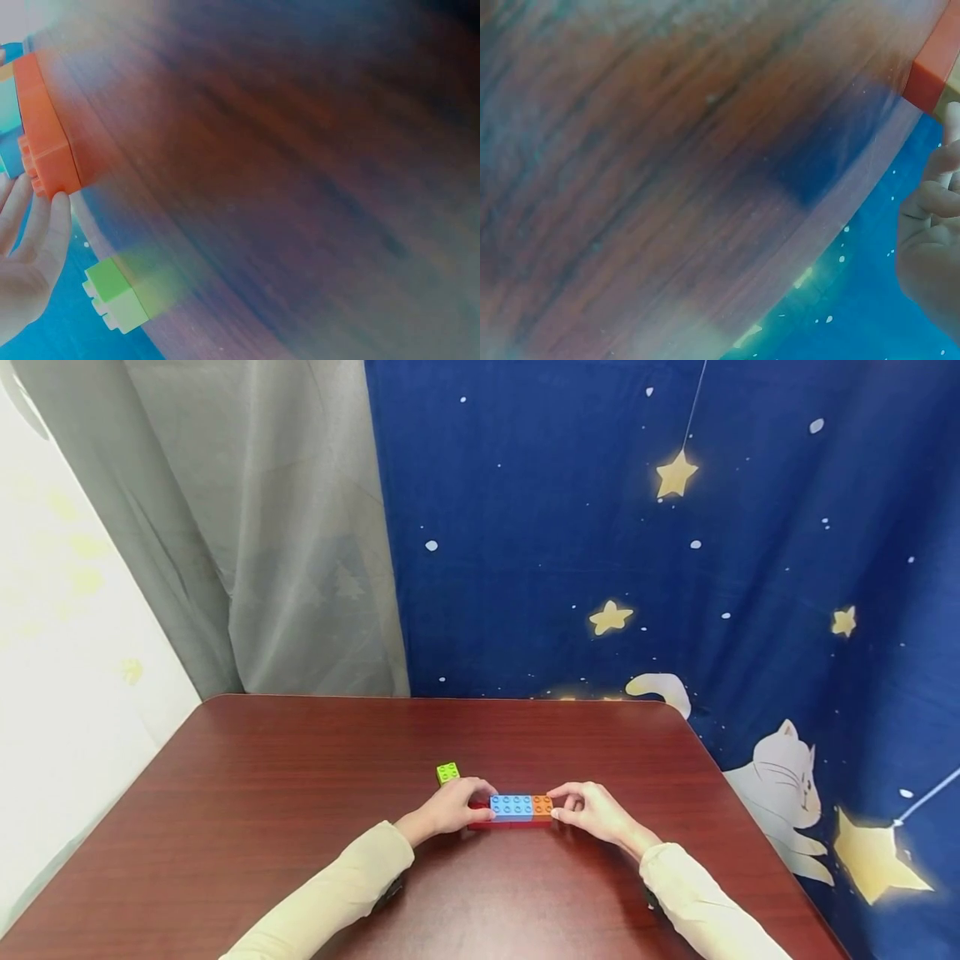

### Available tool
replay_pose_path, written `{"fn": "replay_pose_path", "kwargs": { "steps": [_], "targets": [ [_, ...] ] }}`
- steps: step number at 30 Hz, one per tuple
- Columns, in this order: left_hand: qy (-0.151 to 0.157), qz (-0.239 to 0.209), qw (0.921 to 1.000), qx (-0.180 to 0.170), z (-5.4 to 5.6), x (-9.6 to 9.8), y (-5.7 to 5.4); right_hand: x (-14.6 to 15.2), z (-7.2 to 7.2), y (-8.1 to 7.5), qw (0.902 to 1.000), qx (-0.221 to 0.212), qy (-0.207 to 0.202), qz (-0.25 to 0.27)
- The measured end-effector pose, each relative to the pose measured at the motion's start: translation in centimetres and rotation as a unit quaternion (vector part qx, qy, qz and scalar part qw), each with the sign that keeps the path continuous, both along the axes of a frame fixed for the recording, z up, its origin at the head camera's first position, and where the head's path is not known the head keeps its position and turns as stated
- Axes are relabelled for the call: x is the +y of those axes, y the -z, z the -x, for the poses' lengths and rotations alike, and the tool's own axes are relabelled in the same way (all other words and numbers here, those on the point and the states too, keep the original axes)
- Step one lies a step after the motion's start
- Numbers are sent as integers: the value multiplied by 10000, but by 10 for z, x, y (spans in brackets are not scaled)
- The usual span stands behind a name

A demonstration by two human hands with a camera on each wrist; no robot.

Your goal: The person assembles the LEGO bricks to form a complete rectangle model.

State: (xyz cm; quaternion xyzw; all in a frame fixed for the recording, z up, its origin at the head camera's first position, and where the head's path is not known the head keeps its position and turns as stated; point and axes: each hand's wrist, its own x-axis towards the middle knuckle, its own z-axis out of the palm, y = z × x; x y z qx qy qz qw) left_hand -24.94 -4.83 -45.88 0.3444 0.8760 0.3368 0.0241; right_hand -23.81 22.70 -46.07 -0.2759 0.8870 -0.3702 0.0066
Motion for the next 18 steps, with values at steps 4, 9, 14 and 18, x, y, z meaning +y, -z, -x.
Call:
{"fn": "replay_pose_path", "kwargs": {
  "steps": [4, 9, 14, 18],
  "targets": [
    [-45, 34, 10000, -26, -1, 0, -1, 0, 0, 0, 10000, 75, -31, 10],
    [-171, 214, 9994, -207, -1, 1, 1, -1, 1, -1, 9987, 483, -171, -37],
    [-283, 304, 9987, -305, 0, 2, 0, -5, 1, -2, 9959, 885, -174, -60],
    [-301, 304, 9986, -324, 0, 3, 0, -11, 0, 0, 9960, 878, -175, -73]
  ]
}}
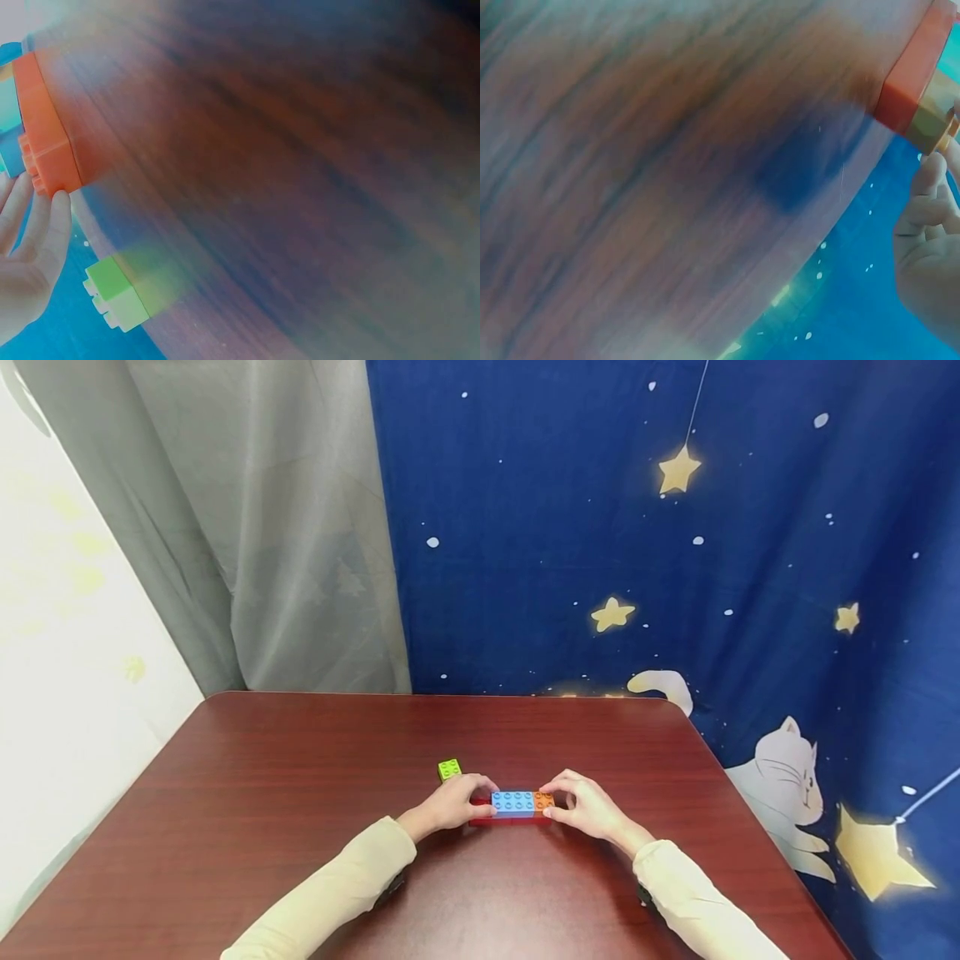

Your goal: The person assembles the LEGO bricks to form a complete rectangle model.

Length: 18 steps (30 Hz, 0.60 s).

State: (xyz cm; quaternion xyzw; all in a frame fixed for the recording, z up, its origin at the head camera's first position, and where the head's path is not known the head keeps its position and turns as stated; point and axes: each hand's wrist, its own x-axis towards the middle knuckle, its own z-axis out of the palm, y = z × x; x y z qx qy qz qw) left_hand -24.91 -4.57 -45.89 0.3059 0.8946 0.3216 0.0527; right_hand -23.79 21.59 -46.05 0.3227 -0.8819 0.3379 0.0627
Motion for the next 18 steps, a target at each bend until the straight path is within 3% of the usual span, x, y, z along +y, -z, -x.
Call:
{"fn": "replay_pose_path", "kwargs": {
  "steps": [11, 18],
  "targets": [
    [4, 69, 9999, 79, -1, -1, -2, -6, 1, 3, 9991, -339, 98, 226],
    [40, 73, 9999, 128, -1, -1, -2, -6, 1, 0, 9994, -315, 54, 114]
  ]
}}
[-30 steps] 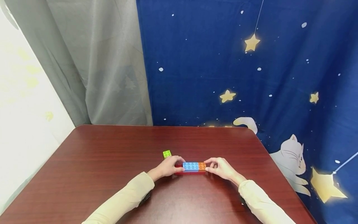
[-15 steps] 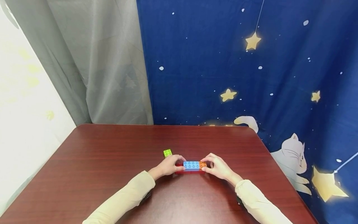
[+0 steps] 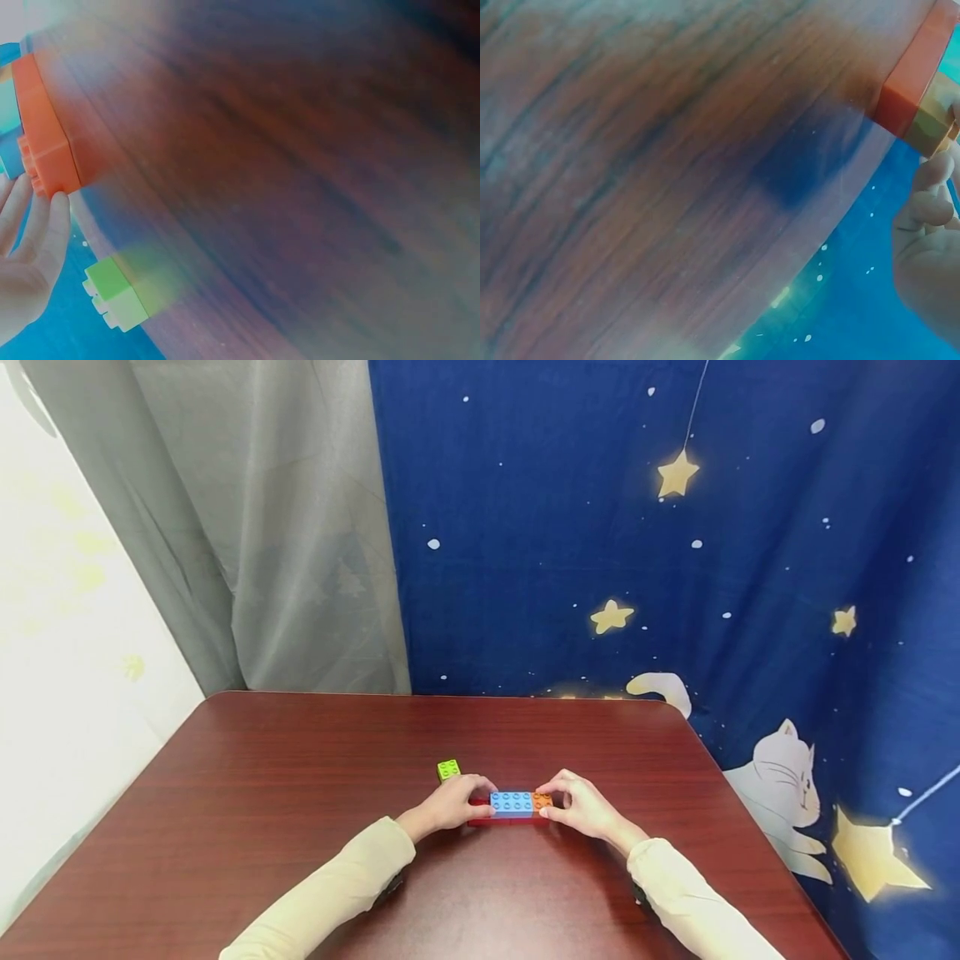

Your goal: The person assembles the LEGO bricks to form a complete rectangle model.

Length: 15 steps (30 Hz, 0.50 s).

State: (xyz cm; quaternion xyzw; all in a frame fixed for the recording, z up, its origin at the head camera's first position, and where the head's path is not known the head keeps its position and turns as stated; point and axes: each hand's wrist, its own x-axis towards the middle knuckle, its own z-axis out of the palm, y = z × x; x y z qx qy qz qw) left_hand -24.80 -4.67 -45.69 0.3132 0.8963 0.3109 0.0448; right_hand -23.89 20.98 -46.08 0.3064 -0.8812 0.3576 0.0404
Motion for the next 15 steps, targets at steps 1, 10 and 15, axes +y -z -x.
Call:
{"fn": "replay_pose_path", "kwargs": {
  "steps": [1, 10, 15],
  "targets": [
    [-9, -1, 10000, -19, 0, 0, 0, -1, 0, 0, 10000, 31, 2, -17],
    [-17, 20, 10000, -71, 2, 1, 1, -10, 0, 1, 9988, 381, 151, -263],
    [-42, 79, 10000, -35, 2, 1, 1, -12, 2, 5, 9990, 378, 124, -200]
  ]
}}
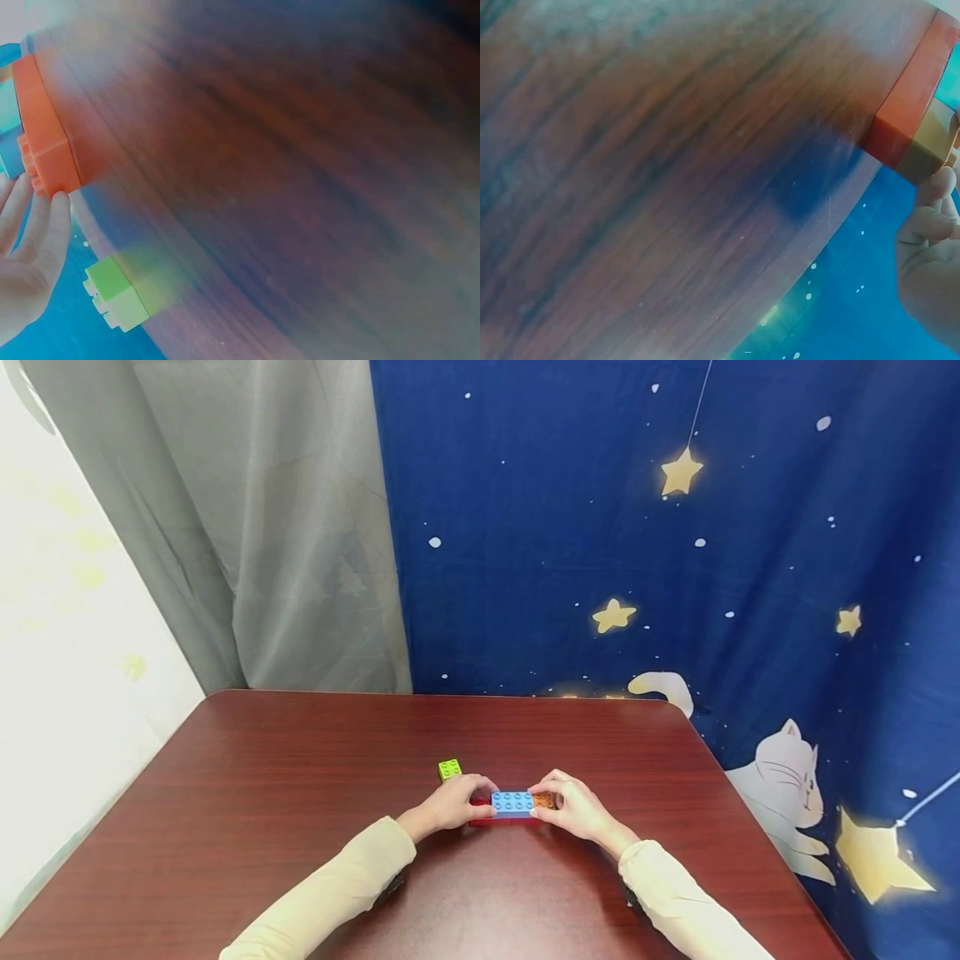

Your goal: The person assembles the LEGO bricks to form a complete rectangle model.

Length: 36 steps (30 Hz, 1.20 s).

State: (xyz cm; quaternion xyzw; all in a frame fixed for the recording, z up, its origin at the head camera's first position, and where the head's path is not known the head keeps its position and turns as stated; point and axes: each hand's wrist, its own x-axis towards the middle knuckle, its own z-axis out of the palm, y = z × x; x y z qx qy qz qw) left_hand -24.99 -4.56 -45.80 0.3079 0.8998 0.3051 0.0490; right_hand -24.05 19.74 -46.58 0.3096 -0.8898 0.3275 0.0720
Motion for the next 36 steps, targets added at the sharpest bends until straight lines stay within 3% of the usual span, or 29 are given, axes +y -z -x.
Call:
{"fn": "replay_pose_path", "kwargs": {
  "steps": [12, 22, 30, 36],
  "targets": [
    [33, -115, 9999, -62, 0, 0, -1, -1, 1, -2, 9997, -200, -119, 91],
    [-70, 156, 9997, 165, -3, -4, -6, -3, 2, -7, 9991, -310, -277, 42],
    [-217, -620, 9966, 497, 9, -29, -22, -4, 3, -7, 9993, -365, -98, -67],
    [-453, -967, 9913, 774, 18, -51, -25, -3, 1, -6, 9989, -453, -69, -63]
  ]
}}
